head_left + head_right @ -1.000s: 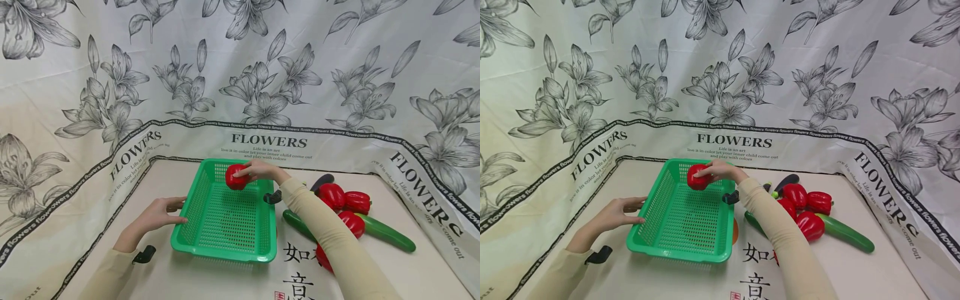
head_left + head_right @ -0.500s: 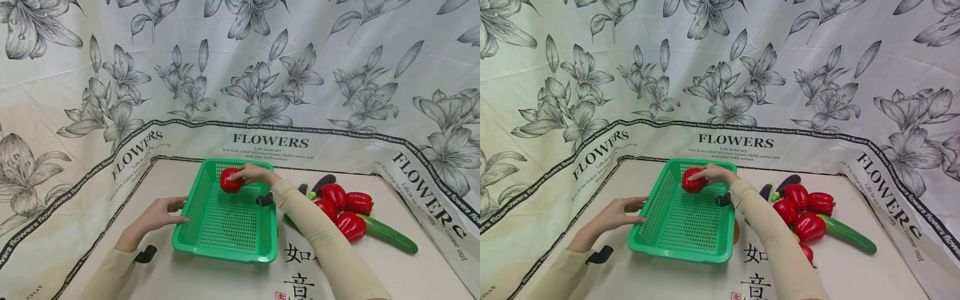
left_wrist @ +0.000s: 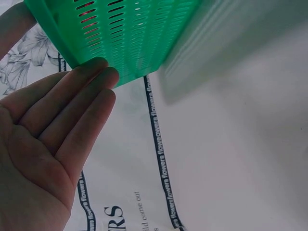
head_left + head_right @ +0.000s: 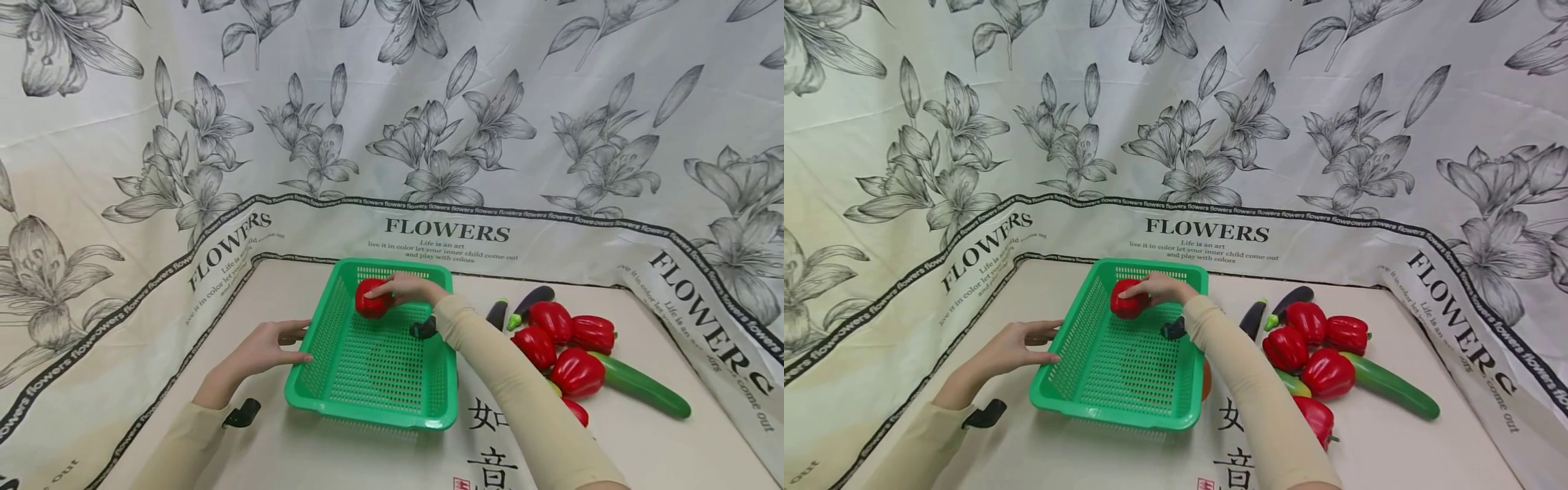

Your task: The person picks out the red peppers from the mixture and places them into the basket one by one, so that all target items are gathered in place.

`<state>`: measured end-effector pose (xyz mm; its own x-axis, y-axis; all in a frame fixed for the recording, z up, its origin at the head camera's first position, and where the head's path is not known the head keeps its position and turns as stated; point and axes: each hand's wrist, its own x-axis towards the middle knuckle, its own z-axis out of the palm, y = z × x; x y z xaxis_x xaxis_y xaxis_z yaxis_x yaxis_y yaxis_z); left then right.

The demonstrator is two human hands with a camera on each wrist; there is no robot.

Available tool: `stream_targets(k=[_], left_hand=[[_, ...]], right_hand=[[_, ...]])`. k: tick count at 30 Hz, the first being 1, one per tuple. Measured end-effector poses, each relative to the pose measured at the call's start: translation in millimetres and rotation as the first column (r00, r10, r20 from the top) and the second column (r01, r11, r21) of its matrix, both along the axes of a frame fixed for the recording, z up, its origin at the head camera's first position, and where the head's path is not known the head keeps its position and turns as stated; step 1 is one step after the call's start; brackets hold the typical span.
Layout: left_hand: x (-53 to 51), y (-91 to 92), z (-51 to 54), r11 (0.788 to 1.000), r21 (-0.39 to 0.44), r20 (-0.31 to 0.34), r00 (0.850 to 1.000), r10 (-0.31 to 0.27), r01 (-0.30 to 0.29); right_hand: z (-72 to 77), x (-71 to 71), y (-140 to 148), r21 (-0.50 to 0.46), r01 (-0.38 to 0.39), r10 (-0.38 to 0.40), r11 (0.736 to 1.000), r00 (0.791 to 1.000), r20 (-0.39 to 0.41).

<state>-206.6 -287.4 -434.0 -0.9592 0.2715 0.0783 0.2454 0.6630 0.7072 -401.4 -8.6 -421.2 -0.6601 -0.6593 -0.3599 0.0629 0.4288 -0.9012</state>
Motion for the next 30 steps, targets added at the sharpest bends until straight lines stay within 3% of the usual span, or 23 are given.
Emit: stream_targets(k=[14,30], left_hand=[[-0.7,-1.8,-3.4,1.000,0.008,0.004,1.000,0.008,-0.008],[-0.4,-0.6,-1.2,1.000,0.012,0.021,1.000,0.019,-0.019]], right_hand=[[-8.3,-1.3,-12.7,0.007,0.065,-0.065,0.998,0.998,0.001],[-11.5,-2.3,-23.2,0.024,0.041,-0.041,0.999,0.999,-0.012]])
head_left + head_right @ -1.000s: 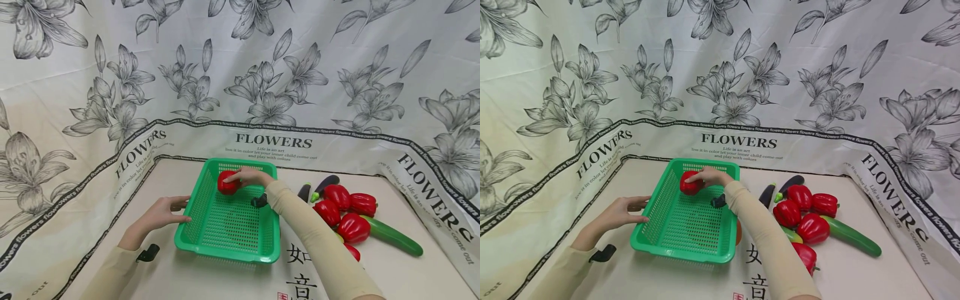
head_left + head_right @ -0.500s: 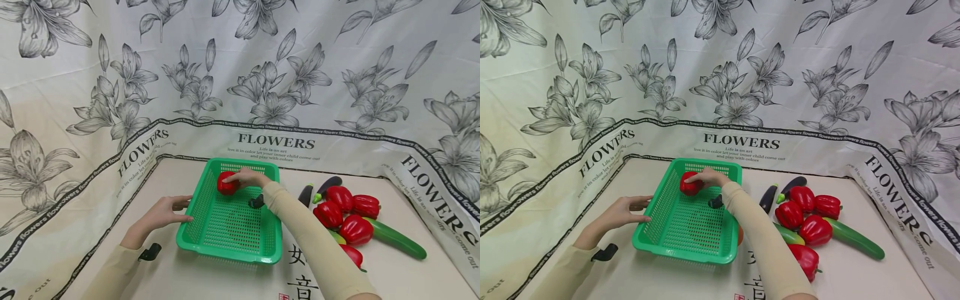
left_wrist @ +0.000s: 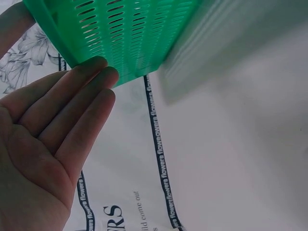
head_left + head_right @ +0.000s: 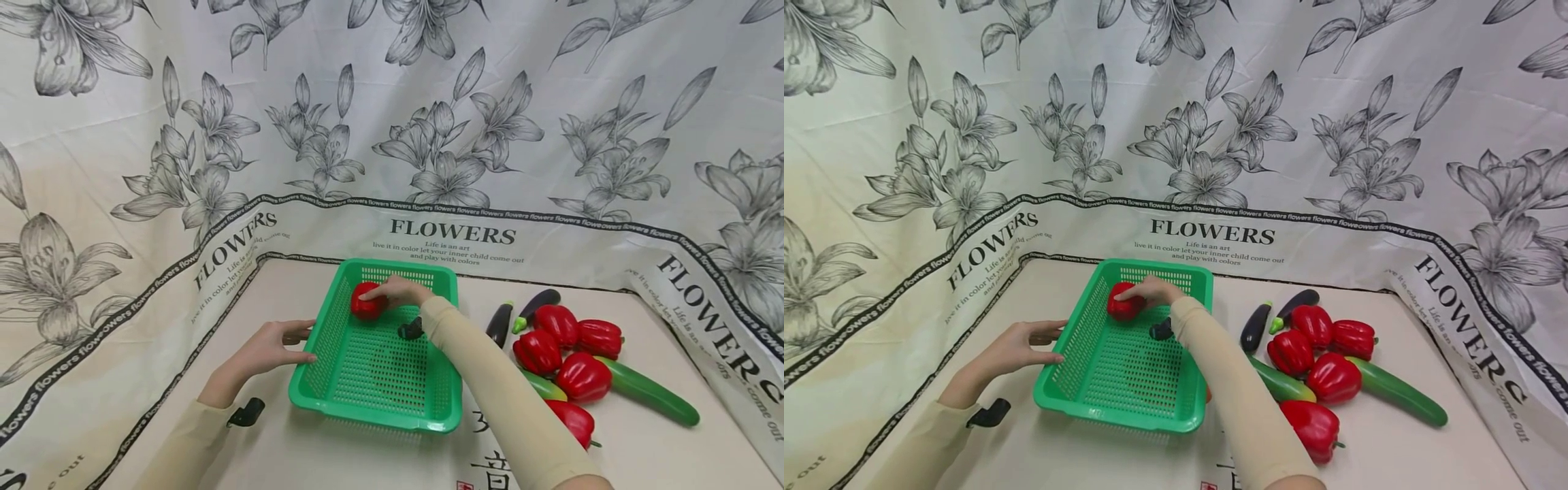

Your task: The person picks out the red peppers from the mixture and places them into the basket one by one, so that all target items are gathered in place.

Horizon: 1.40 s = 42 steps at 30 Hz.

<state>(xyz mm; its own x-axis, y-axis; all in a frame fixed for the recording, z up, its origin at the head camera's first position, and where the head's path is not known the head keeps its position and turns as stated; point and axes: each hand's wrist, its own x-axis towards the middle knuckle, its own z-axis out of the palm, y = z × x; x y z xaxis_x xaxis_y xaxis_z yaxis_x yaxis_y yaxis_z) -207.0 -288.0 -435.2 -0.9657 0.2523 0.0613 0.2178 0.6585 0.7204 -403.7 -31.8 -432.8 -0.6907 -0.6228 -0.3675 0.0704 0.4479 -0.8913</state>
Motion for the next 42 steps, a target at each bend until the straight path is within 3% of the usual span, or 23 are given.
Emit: stream_targets(k=[5,11,16,42], left_hand=[[0.9,0.5,1.0,1.000,0.004,-0.001,1.000,-0.002,0.002],[0.7,0.0,1.7,1.000,0.008,-0.008,1.000,-0.011,0.011],[0.7,0.5,1.7,1.000,0.020,-0.013,1.000,-0.021,0.021],[1.0,0.8,2.4,1.000,0.025,0.012,1.000,-0.007,0.006]], right_hand=[[-3.1,0.3,-1.3,-0.018,-0.011,0.011,1.000,1.000,0.018],[-10.4,-1.1,-4.4,-0.008,0.043,-0.042,0.999,0.998,0.047],[-18.5,-4.2,-8.4,0.005,0.039,-0.039,0.999,0.999,0.033],[-22.7,-2.5,-9.0,-0.004,0.061,-0.061,0.998,0.998,0.023]])
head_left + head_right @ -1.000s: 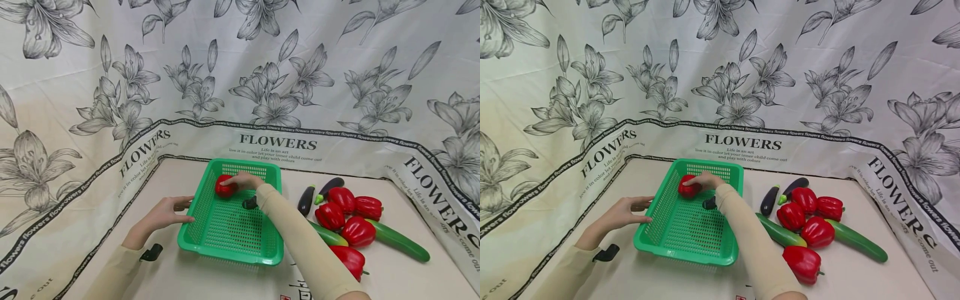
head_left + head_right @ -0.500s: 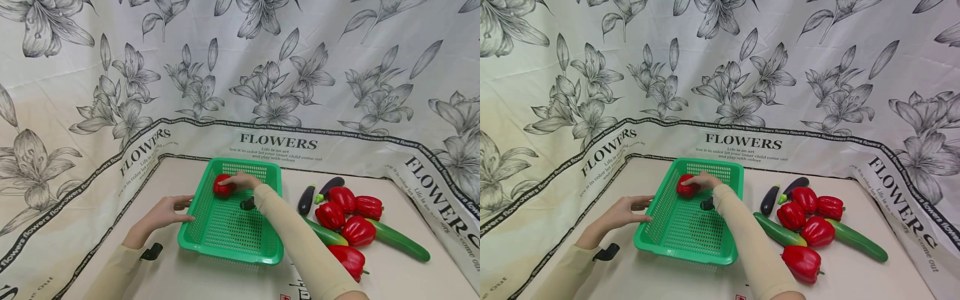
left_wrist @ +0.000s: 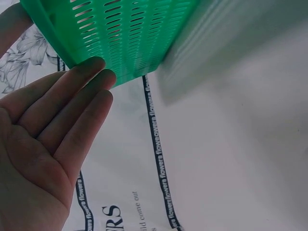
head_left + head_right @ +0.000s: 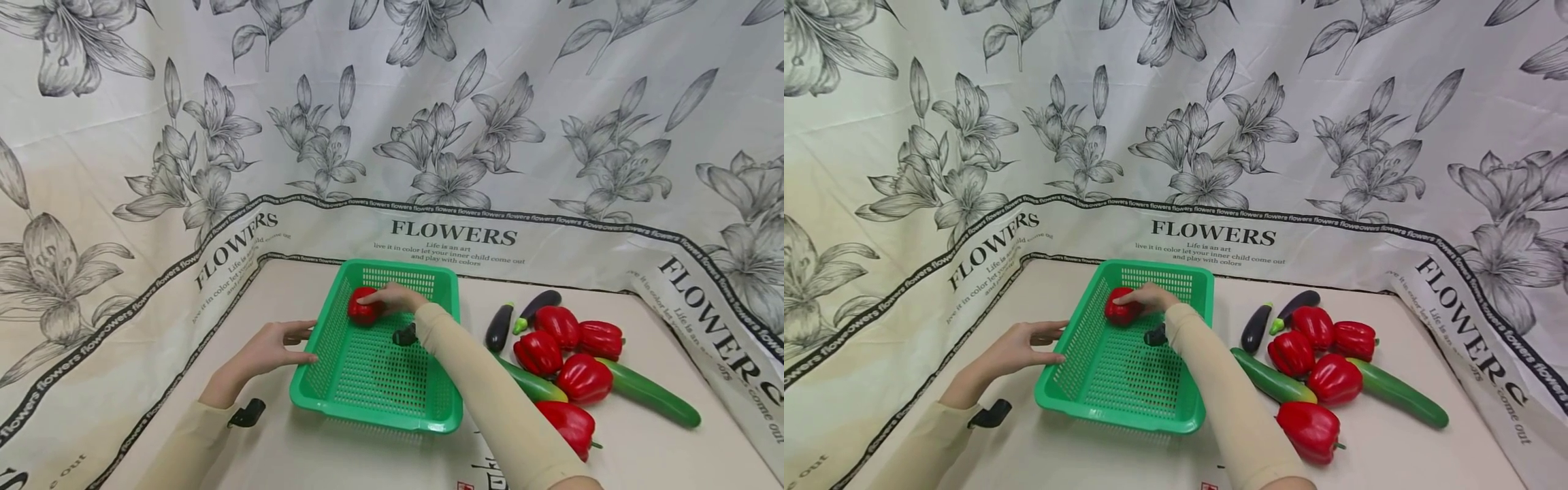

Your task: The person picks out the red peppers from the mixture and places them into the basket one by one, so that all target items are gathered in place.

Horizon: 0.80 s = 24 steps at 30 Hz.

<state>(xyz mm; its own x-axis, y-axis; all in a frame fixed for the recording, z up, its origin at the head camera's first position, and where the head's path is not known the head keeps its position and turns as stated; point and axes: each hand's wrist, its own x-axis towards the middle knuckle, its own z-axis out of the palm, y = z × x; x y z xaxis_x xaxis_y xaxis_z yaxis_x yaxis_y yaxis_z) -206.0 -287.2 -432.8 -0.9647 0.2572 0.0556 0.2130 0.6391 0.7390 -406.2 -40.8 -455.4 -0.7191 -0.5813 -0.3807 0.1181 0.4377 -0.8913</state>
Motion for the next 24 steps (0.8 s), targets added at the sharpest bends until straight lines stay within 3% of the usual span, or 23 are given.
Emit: stream_targets(k=[24], left_hand=[[0.2,-0.7,-3.2,1.000,0.004,0.010,1.000,0.002,-0.002]], right_hand=[[4.3,4.0,-0.6,0.020,0.050,-0.048,0.999,0.997,-0.064]])
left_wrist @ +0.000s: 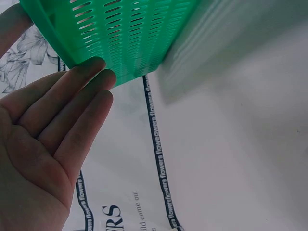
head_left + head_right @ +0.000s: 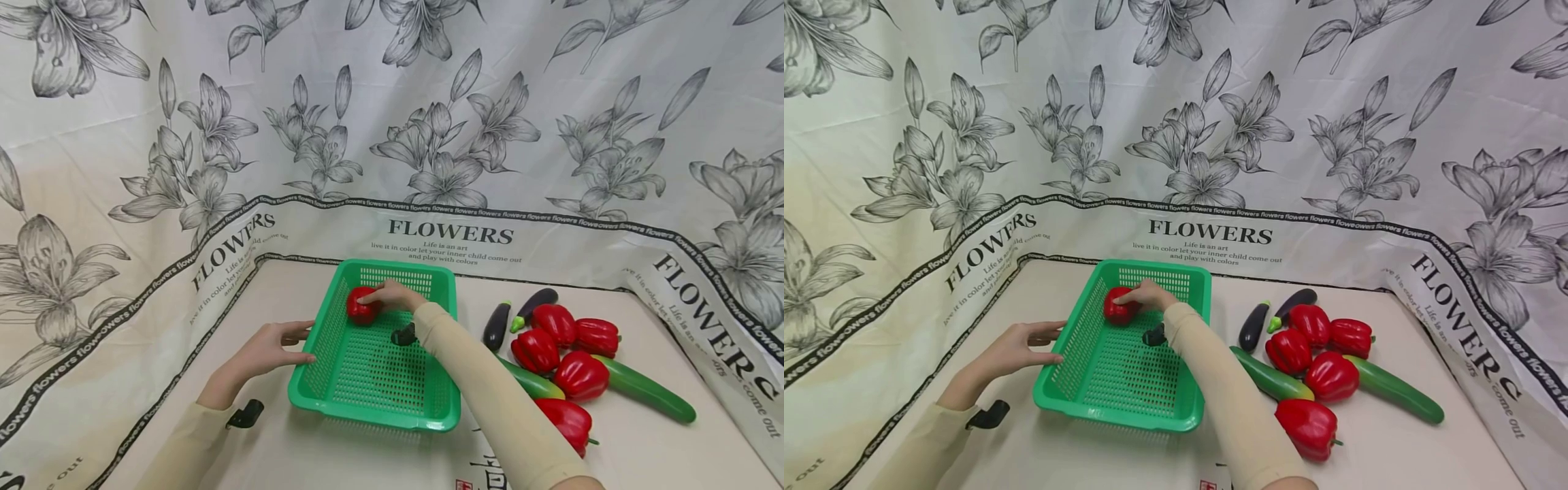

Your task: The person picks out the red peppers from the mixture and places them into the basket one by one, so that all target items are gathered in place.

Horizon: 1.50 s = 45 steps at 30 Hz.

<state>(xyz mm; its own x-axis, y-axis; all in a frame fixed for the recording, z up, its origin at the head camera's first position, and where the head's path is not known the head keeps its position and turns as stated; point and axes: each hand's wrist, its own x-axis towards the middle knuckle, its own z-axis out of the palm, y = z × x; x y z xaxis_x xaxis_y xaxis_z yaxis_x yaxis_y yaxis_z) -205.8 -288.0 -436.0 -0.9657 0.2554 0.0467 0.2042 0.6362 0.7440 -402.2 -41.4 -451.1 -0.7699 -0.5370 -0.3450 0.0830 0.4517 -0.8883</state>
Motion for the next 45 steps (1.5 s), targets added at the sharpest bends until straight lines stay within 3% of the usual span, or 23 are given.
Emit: stream_targets(k=[12,34,45], left_hand=[[-1.2,0.0,-1.2,1.000,0.011,-0.011,1.000,-0.009,0.009],[0.3,-1.0,-1.9,1.000,-0.003,-0.016,1.000,-0.005,0.005],[1.4,-0.9,-0.9,1.000,-0.008,-0.018,1.000,-0.008,0.008]], right_hand=[[4.8,-0.3,6.0,0.002,-0.004,0.004,1.000,1.000,0.000],[46.7,17.7,34.8,0.080,-0.086,0.087,0.993,0.996,-0.005],[65.5,27.8,61.2,0.114,-0.128,0.138,0.985,0.986,-0.091]])
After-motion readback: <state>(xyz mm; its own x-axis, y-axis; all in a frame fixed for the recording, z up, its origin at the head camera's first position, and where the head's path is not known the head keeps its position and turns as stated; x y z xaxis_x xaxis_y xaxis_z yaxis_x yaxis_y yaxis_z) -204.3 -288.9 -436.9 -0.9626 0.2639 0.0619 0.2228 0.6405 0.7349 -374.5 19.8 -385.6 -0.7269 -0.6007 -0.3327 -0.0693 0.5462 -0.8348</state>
